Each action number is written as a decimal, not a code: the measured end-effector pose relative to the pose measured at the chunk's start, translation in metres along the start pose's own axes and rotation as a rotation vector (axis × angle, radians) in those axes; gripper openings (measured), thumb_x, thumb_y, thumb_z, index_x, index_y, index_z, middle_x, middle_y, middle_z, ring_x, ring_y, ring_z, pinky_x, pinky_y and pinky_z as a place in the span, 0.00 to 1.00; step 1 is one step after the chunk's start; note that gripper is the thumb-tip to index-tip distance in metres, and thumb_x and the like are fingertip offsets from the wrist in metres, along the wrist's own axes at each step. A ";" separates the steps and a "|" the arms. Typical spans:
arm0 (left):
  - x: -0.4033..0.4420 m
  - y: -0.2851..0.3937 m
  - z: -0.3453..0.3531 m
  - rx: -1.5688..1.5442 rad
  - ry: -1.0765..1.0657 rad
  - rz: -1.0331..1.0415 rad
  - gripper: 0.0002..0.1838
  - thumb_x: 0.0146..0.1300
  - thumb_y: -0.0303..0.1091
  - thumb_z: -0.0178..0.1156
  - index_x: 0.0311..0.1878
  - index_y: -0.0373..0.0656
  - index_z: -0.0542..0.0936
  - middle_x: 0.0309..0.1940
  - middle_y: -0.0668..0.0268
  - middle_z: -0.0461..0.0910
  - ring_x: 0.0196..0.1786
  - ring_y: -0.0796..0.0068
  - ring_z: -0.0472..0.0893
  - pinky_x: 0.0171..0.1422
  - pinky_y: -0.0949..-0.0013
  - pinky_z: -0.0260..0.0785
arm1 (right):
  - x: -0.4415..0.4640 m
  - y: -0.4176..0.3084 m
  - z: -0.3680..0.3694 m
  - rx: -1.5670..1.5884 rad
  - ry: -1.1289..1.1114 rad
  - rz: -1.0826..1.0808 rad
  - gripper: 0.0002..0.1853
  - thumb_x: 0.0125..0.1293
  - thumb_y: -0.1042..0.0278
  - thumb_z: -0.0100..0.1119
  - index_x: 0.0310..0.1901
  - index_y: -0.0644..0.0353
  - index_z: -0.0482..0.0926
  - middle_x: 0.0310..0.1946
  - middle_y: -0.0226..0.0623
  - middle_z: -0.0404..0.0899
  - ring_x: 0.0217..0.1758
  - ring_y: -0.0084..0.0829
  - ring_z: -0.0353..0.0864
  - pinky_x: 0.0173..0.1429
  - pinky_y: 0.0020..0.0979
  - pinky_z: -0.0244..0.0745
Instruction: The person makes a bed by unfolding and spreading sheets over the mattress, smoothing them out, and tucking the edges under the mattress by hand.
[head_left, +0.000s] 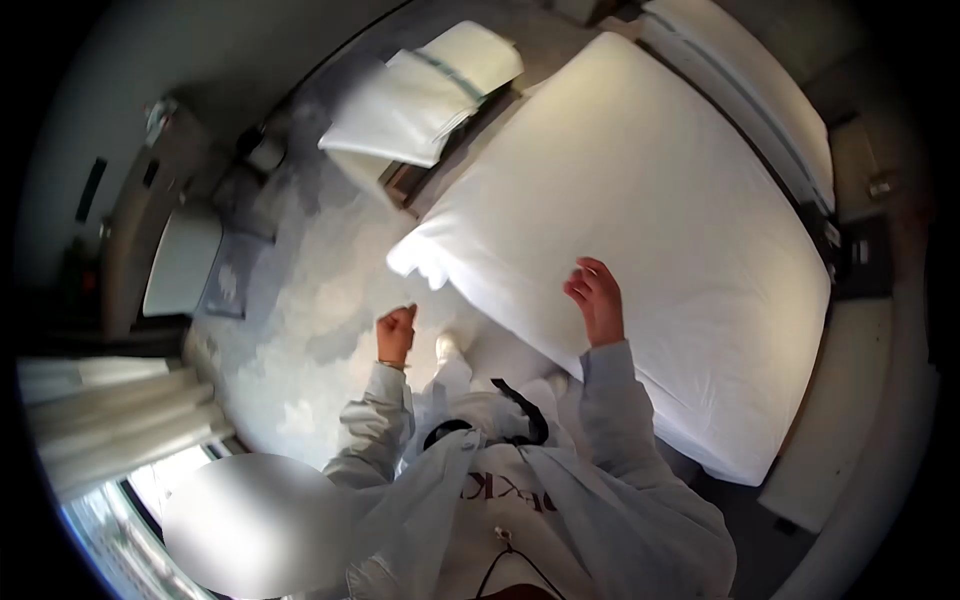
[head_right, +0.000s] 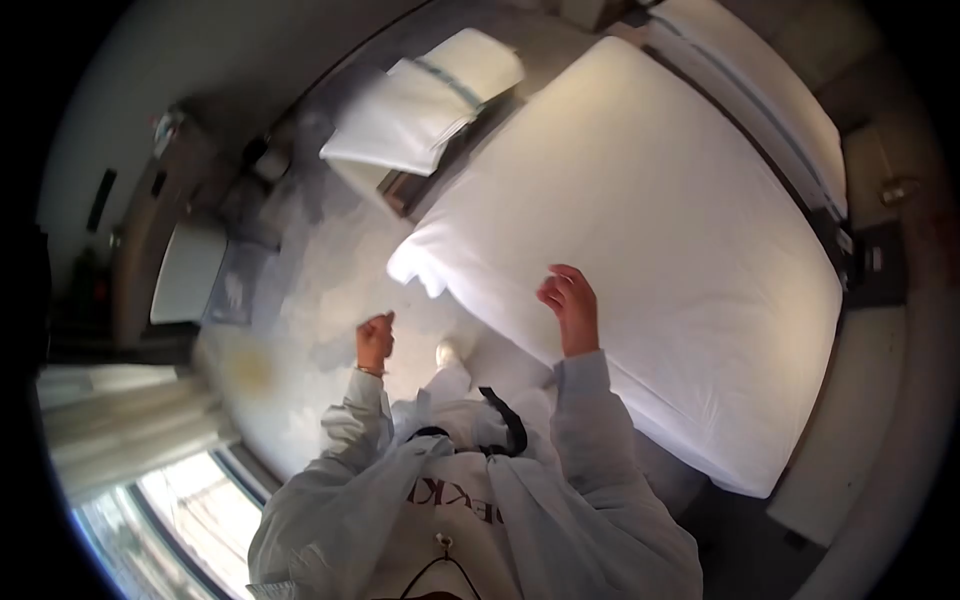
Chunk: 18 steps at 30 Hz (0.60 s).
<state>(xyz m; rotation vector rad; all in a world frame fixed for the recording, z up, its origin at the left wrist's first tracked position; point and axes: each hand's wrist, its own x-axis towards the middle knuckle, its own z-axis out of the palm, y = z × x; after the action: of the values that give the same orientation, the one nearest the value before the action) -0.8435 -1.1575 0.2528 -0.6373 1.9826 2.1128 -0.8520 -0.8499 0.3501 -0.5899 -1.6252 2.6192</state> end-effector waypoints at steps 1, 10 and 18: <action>0.001 0.023 -0.020 -0.108 0.044 -0.012 0.23 0.58 0.32 0.54 0.09 0.49 0.57 0.05 0.79 0.52 0.08 0.90 0.50 0.11 0.78 0.37 | 0.010 0.010 0.027 -0.004 -0.026 0.037 0.10 0.60 0.66 0.47 0.41 0.61 0.70 0.26 0.30 0.72 0.32 0.22 0.73 0.43 0.25 0.70; 0.053 0.057 -0.173 -0.467 0.389 0.028 0.24 0.58 0.32 0.53 0.10 0.52 0.55 0.06 0.80 0.50 0.08 0.89 0.44 0.12 0.78 0.33 | 0.105 0.071 0.143 0.171 -0.088 0.270 0.11 0.57 0.72 0.49 0.44 0.57 0.69 0.29 0.28 0.71 0.34 0.23 0.71 0.43 0.24 0.68; 0.148 0.112 -0.255 -0.608 0.627 0.141 0.23 0.58 0.32 0.53 0.11 0.52 0.56 0.06 0.79 0.50 0.09 0.89 0.45 0.12 0.78 0.34 | 0.236 0.068 0.234 0.303 -0.034 0.187 0.13 0.56 0.68 0.53 0.45 0.54 0.71 0.30 0.25 0.70 0.34 0.22 0.68 0.43 0.25 0.67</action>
<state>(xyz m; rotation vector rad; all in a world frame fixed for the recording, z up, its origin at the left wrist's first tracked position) -0.9732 -1.4431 0.2865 -1.4466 1.6150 2.8927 -1.1323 -1.0371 0.3093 -0.7124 -1.1937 2.9425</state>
